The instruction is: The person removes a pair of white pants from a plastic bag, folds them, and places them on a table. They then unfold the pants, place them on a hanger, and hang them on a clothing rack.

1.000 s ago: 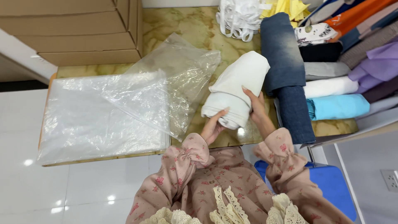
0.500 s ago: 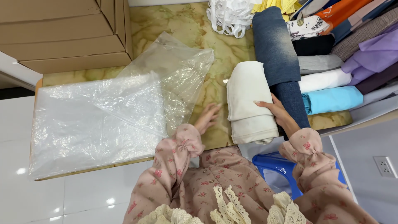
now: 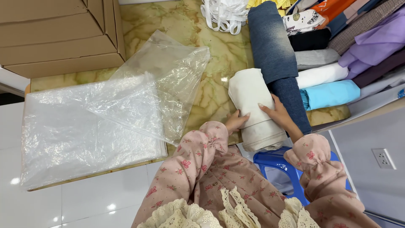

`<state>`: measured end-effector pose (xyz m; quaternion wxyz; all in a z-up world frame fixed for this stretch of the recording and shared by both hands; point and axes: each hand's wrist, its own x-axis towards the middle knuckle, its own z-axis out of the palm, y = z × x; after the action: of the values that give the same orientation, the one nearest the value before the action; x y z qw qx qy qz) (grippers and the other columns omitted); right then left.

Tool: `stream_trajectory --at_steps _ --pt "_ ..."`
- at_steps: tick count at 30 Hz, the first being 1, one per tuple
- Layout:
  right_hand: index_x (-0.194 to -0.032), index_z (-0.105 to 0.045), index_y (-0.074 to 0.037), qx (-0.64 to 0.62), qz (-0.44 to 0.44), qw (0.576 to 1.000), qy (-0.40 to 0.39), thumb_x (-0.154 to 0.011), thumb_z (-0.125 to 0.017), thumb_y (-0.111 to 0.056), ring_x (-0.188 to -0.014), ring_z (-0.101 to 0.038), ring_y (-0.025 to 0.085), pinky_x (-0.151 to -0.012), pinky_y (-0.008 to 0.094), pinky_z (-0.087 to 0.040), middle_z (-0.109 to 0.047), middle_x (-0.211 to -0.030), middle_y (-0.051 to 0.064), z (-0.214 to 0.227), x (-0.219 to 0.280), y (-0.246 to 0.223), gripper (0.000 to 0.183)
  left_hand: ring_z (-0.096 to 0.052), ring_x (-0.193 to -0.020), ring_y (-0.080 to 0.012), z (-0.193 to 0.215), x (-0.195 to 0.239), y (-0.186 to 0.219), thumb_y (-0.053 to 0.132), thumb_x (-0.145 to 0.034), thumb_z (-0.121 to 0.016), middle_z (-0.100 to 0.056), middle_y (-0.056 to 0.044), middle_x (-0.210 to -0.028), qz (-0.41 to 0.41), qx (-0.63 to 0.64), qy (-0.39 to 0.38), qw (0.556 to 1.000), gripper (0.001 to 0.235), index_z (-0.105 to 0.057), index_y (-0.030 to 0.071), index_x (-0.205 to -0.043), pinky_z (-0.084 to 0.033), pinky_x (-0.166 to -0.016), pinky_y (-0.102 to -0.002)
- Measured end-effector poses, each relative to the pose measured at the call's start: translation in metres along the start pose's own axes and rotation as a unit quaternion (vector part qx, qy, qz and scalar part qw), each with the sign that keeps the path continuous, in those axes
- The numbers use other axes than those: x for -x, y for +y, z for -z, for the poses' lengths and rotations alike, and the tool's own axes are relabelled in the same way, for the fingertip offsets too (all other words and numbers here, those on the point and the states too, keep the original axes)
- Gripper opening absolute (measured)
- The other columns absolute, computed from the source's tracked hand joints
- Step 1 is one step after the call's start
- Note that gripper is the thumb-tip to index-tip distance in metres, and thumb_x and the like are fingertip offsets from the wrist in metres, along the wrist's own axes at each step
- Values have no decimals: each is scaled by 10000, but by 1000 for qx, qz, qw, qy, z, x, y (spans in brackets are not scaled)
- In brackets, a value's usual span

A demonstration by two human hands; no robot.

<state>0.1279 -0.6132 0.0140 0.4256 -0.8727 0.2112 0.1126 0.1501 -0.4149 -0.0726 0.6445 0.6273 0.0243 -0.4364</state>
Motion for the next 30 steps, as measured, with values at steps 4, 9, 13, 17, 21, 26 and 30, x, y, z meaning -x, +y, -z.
stream_trajectory --at_steps 4,9,13,17,21,26,30 --pt "-1521 -474 -71 119 226 959 123 -828 -769 -182 -1292 -496 528 -1081 596 -408 -455 -1419 302 -20 -4 13 761 -244 -1491 -453 -4 -4 5 599 -863 -725 -82 -290 -1588 -14 -63 53 997 1033 -287 13 -1592 -438 -1102 -532" --pt "-1530 -495 -170 312 388 855 145 -982 -567 -354 -1438 -399 407 -1154 535 -330 -374 -1618 190 -50 4 13 583 -388 -1409 -471 0 -16 -12 504 -873 -732 -354 -267 -1444 -73 -143 129 979 864 -474 -58 -1477 -384 -1163 -529" --pt "-1584 -402 -225 282 307 902 111 -1011 -525 -469 -1514 -293 332 -1213 522 -239 -283 -1676 110 -48 1 16 635 -592 -1211 -422 13 -46 -58 480 -870 -744 -542 -158 -1222 -125 -170 192 959 705 -600 10 -1376 -485 -1055 -491" --pt "-1490 -525 -142 305 348 867 186 -930 -665 -402 -1403 -467 367 -1130 521 -379 -468 -1532 184 -64 -15 26 633 -698 -1008 -316 37 -39 -76 322 -847 -764 -621 -139 -1093 -175 -53 258 949 485 -693 74 -1258 -547 -890 -389" --pt "-1391 -599 -70 209 393 872 203 -845 -760 -159 -1312 -538 441 -1084 531 -437 -543 -1408 246 -97 12 -33 576 -641 -1119 -392 66 23 -58 245 -957 -668 -666 -261 -1147 -232 67 298 924 364 -677 9 -1234 -489 -982 -462" --pt "-1372 -578 -93 -107 225 968 -26 -902 -732 -232 -1286 -550 409 -1070 523 -441 -569 -1346 223 -173 15 -71 514 -573 -1088 -309 128 92 -62 173 -925 -675 -597 -194 -1162 -245 103 454 851 317 -653 60 -1220 -452 -979 -416" --pt "-1493 -335 -87 -319 -56 922 -213 -969 -684 -336 -1379 -489 365 -1121 533 -406 -510 -1430 235 -231 -4 -73 677 -477 -1102 -350 167 133 -92 186 -807 -763 -368 -174 -1299 -157 101 632 752 419 -590 178 -1188 -407 -991 -416"
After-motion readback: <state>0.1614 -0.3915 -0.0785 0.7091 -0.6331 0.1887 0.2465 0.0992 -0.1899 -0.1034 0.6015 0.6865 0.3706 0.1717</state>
